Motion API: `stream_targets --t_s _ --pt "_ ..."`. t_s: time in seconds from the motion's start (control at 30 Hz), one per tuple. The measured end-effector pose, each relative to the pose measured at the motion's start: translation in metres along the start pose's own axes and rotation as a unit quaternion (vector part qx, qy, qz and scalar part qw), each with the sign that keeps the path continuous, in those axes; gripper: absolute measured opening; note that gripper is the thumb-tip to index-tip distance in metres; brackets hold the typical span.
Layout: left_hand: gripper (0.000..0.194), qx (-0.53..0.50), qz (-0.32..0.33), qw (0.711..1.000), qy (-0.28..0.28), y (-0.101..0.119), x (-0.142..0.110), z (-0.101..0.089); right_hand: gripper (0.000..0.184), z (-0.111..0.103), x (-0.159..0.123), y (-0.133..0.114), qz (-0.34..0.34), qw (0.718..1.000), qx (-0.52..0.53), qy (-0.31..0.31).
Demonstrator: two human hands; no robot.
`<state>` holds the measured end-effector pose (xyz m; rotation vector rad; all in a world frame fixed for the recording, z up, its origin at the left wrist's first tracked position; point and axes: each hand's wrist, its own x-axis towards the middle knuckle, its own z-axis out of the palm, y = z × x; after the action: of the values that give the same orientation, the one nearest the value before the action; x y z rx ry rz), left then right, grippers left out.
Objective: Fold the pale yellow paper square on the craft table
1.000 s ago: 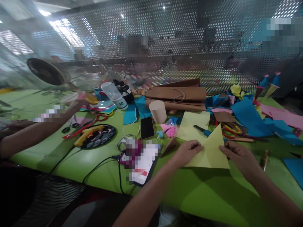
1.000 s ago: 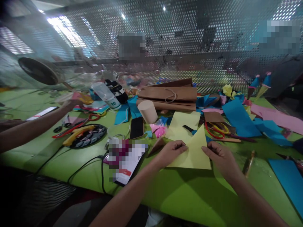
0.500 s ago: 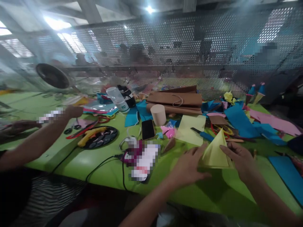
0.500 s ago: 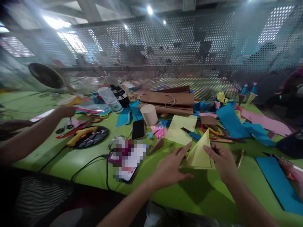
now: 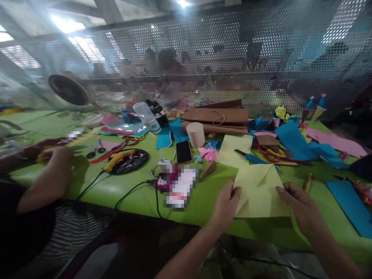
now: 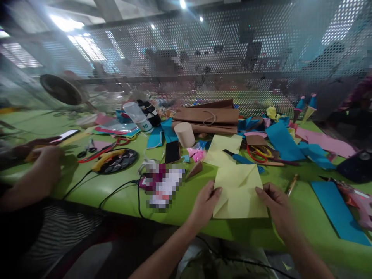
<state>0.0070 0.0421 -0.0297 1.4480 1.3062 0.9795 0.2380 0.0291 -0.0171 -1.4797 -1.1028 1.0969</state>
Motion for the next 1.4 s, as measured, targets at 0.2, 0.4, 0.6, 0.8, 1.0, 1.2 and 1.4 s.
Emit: stream_targets --t_s 0.2,0.4,0.6,0.8,1.0,1.2,1.4 --pt "0.069 0.157 -0.036 0.987 -0.006 -0.005 -0.014 -0.007 0.038 -0.009 -0.01 0.019 -0.115 0.975 -0.191 0.002" --pt "0.075 0.428 0.13 0.894 -0.008 -0.004 -0.027 -0.022 0.03 -0.028 -0.013 0.032 -0.167 0.926 -0.311 -0.136" --pt "0.042 0.382 0.275 0.863 -0.182 -0.015 -0.026 -0.038 0.045 -0.051 -0.019 0.047 -0.24 0.861 -0.408 -0.185" --pt "0.039 0.346 0.245 0.871 -0.248 -0.007 -0.027 -0.053 0.038 -0.056 -0.02 0.059 -0.321 0.823 -0.446 -0.146" --pt "0.088 0.34 0.247 0.85 -0.317 -0.004 -0.028 -0.067 0.037 -0.057 -0.019 0.058 -0.411 0.768 -0.482 -0.098" --pt "0.096 0.355 0.252 0.832 -0.343 -0.009 -0.027 -0.068 0.047 -0.054 -0.023 0.052 -0.439 0.745 -0.495 -0.081" --pt "0.065 0.339 0.223 0.865 -0.293 -0.012 -0.031 -0.058 0.042 -0.055 -0.011 0.055 -0.399 0.801 -0.41 -0.175"
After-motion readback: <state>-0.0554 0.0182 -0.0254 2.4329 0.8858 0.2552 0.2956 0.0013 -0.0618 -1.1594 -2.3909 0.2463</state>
